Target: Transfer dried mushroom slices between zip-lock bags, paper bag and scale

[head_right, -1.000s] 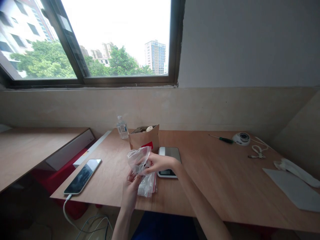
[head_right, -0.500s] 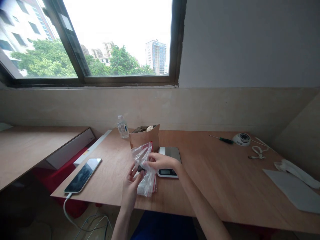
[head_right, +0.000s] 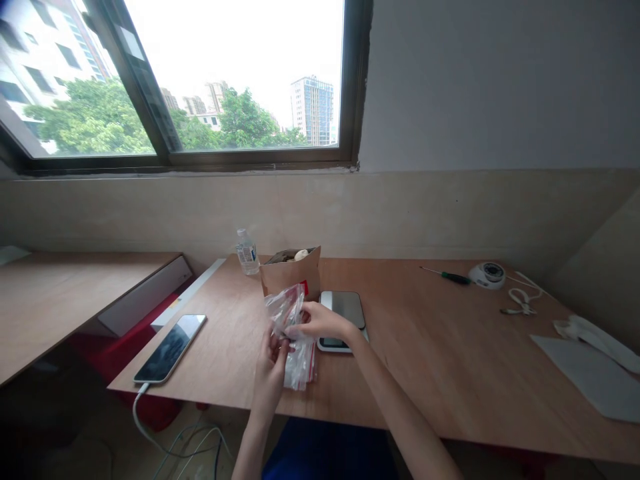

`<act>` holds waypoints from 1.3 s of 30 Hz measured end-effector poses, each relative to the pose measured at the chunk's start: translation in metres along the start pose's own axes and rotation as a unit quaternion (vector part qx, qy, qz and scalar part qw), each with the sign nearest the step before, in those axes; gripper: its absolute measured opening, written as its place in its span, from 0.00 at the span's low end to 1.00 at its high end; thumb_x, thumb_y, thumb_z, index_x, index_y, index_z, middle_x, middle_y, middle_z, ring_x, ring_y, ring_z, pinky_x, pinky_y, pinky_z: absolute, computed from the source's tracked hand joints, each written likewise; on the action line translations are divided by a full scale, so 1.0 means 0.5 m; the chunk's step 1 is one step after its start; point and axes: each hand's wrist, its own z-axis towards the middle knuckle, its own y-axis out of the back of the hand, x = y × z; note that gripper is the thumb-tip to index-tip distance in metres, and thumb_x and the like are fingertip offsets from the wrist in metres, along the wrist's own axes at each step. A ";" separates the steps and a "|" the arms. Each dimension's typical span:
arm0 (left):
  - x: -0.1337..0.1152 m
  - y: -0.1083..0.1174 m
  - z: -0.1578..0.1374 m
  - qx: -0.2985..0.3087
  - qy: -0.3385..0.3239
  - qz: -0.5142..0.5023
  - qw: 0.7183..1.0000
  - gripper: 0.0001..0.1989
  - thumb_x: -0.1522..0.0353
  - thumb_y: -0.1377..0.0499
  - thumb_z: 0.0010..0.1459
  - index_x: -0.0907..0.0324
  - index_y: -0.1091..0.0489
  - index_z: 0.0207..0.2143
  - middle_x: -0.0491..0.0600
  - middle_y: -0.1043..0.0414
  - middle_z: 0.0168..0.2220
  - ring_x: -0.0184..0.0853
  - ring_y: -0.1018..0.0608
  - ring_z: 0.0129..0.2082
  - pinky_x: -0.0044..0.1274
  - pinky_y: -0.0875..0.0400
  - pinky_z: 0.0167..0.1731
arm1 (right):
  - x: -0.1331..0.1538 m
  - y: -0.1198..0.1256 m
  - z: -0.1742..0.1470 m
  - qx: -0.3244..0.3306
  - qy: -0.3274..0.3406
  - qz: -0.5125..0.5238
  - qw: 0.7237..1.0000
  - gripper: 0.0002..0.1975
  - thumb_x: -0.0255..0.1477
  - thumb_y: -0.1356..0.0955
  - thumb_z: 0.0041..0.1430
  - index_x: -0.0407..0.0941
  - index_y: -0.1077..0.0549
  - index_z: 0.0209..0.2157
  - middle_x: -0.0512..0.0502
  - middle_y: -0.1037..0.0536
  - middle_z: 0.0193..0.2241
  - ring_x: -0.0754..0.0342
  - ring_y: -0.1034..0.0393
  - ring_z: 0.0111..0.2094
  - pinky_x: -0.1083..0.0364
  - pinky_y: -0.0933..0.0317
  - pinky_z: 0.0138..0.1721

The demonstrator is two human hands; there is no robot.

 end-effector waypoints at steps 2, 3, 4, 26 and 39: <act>-0.004 0.002 0.001 -0.007 0.016 -0.034 0.999 0.30 0.63 0.40 0.54 0.54 0.43 0.58 0.54 0.35 0.56 0.42 0.31 0.55 0.28 0.33 0.48 | -0.011 -0.002 0.002 -0.024 -0.004 0.044 0.999 0.20 0.41 0.29 0.48 0.40 0.28 0.38 0.48 0.25 0.31 0.55 0.31 0.32 0.57 0.37 0.33; -0.008 0.004 0.002 -0.012 0.023 -0.047 0.999 0.30 0.63 0.40 0.54 0.55 0.42 0.58 0.54 0.35 0.56 0.42 0.31 0.54 0.27 0.33 0.47 | -0.016 -0.002 0.003 -0.046 -0.003 0.059 0.997 0.20 0.41 0.29 0.48 0.40 0.28 0.37 0.47 0.25 0.32 0.54 0.31 0.33 0.56 0.37 0.35; -0.012 0.007 0.003 -0.016 0.029 -0.059 0.998 0.29 0.63 0.40 0.53 0.55 0.42 0.58 0.55 0.35 0.56 0.42 0.30 0.54 0.27 0.32 0.47 | -0.021 -0.002 0.004 -0.069 0.000 0.071 0.995 0.20 0.41 0.28 0.47 0.40 0.28 0.37 0.46 0.24 0.34 0.53 0.30 0.34 0.55 0.37 0.36; -0.015 0.046 0.016 -0.092 0.057 -0.126 0.986 0.25 0.68 0.37 0.49 0.58 0.34 0.50 0.53 0.30 0.51 0.36 0.26 0.47 0.22 0.32 0.42 | 0.043 0.114 0.127 -0.296 0.194 -0.233 0.906 0.12 0.35 0.38 0.61 0.46 0.27 0.41 0.44 0.25 0.45 0.53 0.32 0.48 0.51 0.41 0.51; -0.013 0.030 0.014 -0.074 0.050 -0.114 0.990 0.24 0.67 0.37 0.47 0.60 0.33 0.49 0.55 0.28 0.49 0.34 0.24 0.38 0.23 0.32 0.38 | 0.074 0.084 0.126 -0.166 0.195 -0.361 0.897 0.16 0.34 0.42 0.64 0.46 0.28 0.45 0.43 0.26 0.48 0.49 0.37 0.53 0.47 0.49 0.56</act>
